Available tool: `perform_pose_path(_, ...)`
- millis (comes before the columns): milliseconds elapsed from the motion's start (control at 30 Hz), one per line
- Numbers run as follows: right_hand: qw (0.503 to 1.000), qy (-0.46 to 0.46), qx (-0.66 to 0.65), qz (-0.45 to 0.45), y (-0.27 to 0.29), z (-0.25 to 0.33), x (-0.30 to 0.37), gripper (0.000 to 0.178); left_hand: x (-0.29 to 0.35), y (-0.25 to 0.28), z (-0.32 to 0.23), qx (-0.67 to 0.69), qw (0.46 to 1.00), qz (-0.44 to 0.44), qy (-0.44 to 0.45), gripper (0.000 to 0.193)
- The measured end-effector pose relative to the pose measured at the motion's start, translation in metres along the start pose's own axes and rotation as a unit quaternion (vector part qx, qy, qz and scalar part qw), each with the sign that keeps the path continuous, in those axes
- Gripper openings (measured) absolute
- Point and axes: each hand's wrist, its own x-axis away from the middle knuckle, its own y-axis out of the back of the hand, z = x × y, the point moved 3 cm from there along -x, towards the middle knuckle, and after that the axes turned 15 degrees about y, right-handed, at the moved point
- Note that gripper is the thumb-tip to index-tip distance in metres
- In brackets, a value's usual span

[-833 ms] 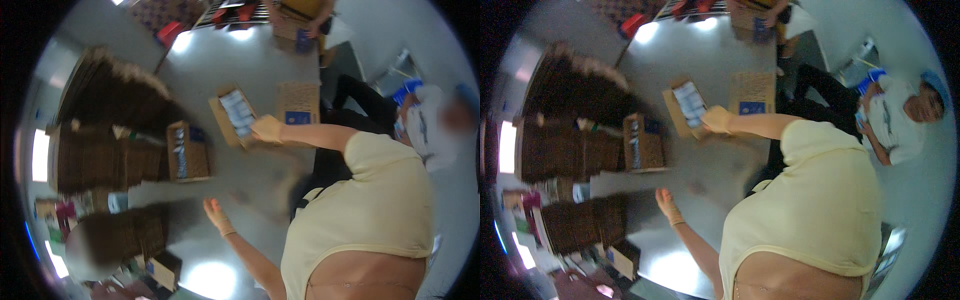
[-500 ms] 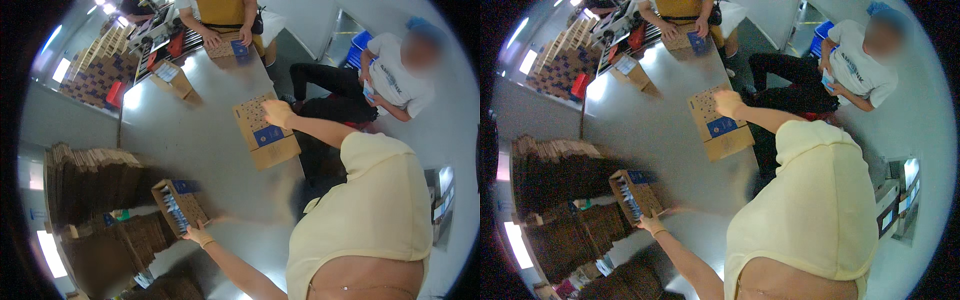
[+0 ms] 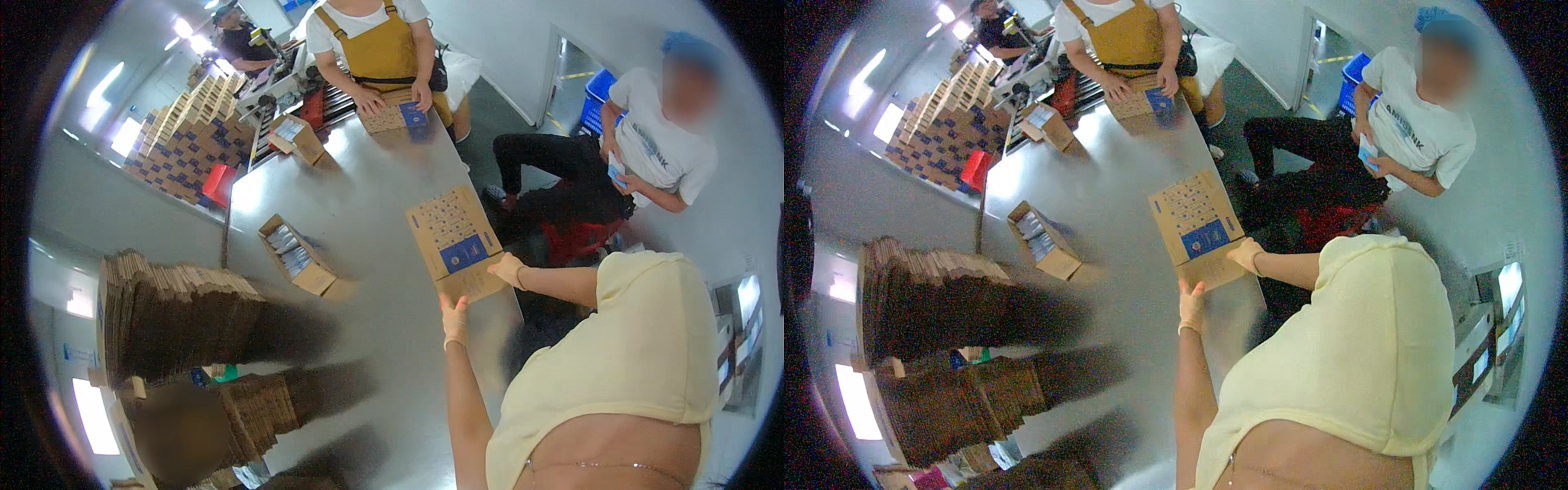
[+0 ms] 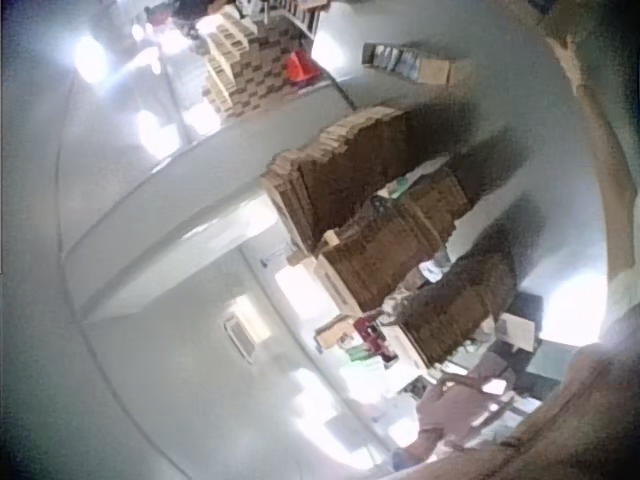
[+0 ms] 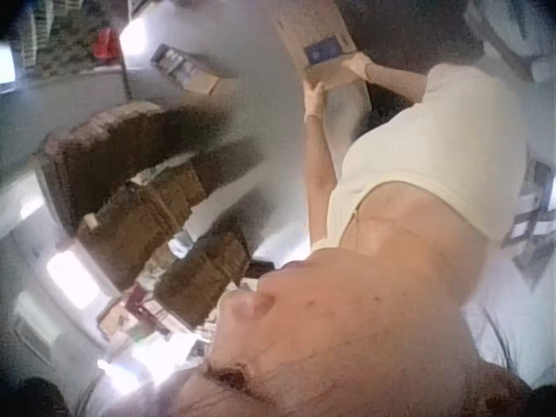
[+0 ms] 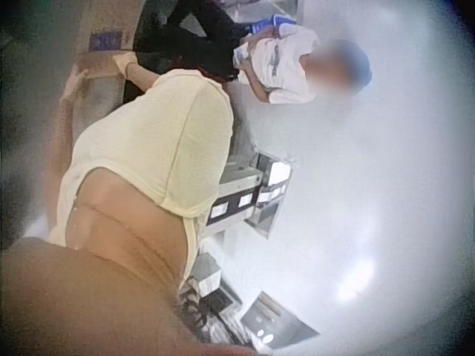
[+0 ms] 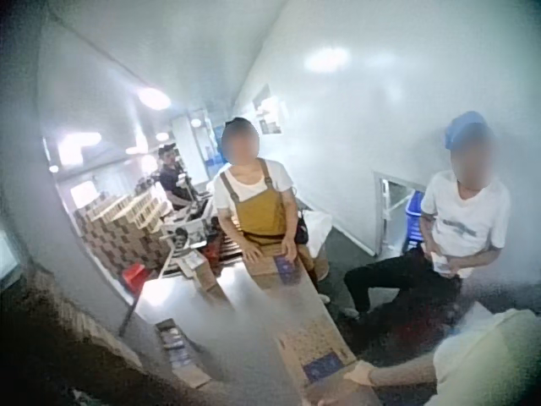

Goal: The person packs small blue and white packets into cardboard boxes on a metal table. They repeatedly pick up packets, place them into the boxes, and then close the boxes. Other workers are visible in the background performing similar tasks.

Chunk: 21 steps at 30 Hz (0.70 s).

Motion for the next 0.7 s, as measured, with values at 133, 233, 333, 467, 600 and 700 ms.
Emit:
perform_pose_path(133,0.992,0.086,0.077,0.047,-0.001,-0.048,-0.007,0.064,0.040,-0.087,-0.006,-0.016,0.998,-0.003,0.052,0.068)
perform_pose_path(233,0.992,0.075,0.099,0.016,-0.033,-0.025,0.003,0.063,0.066,-0.055,-0.012,-0.223,0.962,-0.158,-0.018,0.058)
perform_pose_path(333,0.954,0.199,0.221,-0.028,-0.026,-0.025,-0.005,0.060,0.085,-0.021,-0.016,-0.266,0.931,-0.249,-0.017,0.050)
perform_pose_path(467,0.898,0.319,0.300,0.046,-0.024,0.027,-0.040,0.055,0.133,0.031,-0.012,-0.219,0.920,-0.298,0.130,0.046)
perform_pose_path(600,0.850,0.377,0.354,0.102,-0.050,0.095,-0.104,0.055,0.134,0.046,0.029,-0.243,0.936,-0.205,0.148,0.036)
perform_pose_path(700,0.737,0.465,0.473,0.131,-0.097,0.149,-0.116,0.056,0.134,0.047,0.048,-0.252,0.927,-0.261,0.095,0.029)
